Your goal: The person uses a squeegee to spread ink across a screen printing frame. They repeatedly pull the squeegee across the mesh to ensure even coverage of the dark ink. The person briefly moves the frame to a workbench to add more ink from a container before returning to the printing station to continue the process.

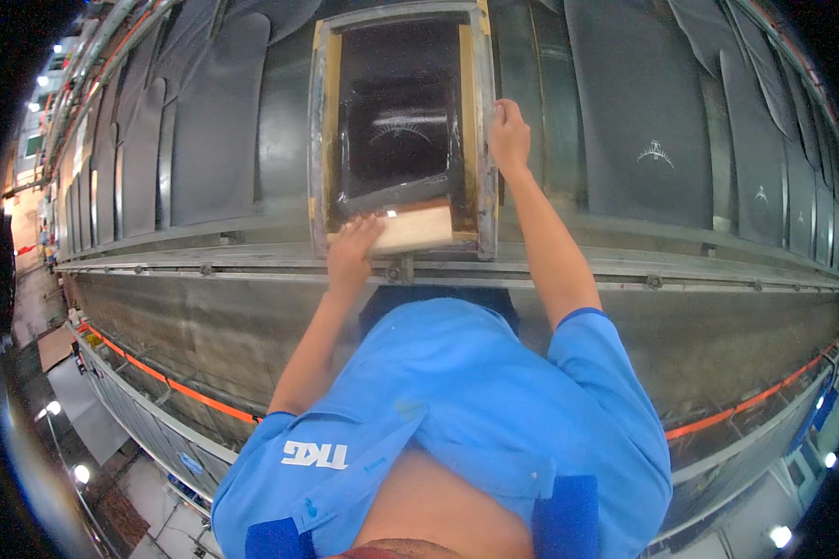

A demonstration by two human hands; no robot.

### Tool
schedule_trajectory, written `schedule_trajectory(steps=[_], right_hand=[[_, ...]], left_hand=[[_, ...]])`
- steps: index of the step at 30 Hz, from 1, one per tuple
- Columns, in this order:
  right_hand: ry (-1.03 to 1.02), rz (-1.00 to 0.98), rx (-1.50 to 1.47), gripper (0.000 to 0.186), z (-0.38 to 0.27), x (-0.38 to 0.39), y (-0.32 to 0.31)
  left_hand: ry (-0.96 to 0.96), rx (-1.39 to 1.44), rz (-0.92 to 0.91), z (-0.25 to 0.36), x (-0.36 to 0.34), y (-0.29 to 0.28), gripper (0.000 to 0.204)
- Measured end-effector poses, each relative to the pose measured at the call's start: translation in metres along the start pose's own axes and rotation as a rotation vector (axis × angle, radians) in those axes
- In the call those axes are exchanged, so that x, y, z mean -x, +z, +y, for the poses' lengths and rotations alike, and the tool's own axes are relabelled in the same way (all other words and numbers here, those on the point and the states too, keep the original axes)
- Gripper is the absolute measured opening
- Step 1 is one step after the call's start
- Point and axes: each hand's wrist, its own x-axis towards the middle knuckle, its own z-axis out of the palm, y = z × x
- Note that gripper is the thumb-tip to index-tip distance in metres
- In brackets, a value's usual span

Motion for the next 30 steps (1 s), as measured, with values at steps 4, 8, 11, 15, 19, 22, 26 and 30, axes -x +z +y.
schedule_trajectory(steps=[4, 8, 11, 15, 19, 22, 26, 30], right_hand=[[-0.042, -0.09, 0.218, 0.03, 0.001, -0.005, -0.017], [-0.441, -0.162, 0.554, 0.041, -0.031, -0.006, -0.033], [-0.703, -0.257, 0.521, 0.045, -0.091, -0.016, -0.018], [-0.691, -0.453, 0.459, 0.044, -0.093, -0.055, 0.033], [-0.664, -0.39, 0.52, 0.042, -0.069, -0.035, 0.054], [-0.652, -0.341, 0.409, 0.045, -0.054, 0.025, 0.035], [-0.548, -0.394, 0.413, 0.053, -0.059, 0.101, 0.004], [-0.567, -0.438, 0.426, 0.052, -0.066, 0.091, 0.001]], left_hand=[[0.035, -0.01, 0.081, -0.015, -0.062, -0.004, 0.061], [0.087, -0.043, 0.131, -0.05, -0.141, -0.006, 0.052], [0.055, 0.145, 0.119, -0.065, -0.207, -0.026, 0.043], [0.002, 0.119, 0.112, -0.066, -0.265, -0.04, 0.037], [0.026, 0.118, 0.176, -0.077, -0.25, -0.017, 0.036], [0.068, 0.078, 0.116, -0.067, -0.196, -0.009, 0.039], [0.038, 0.121, 0.059, -0.038, -0.127, -0.02, 0.054], [0.035, 0.091, 0.081, -0.042, -0.124, -0.019, 0.05]])
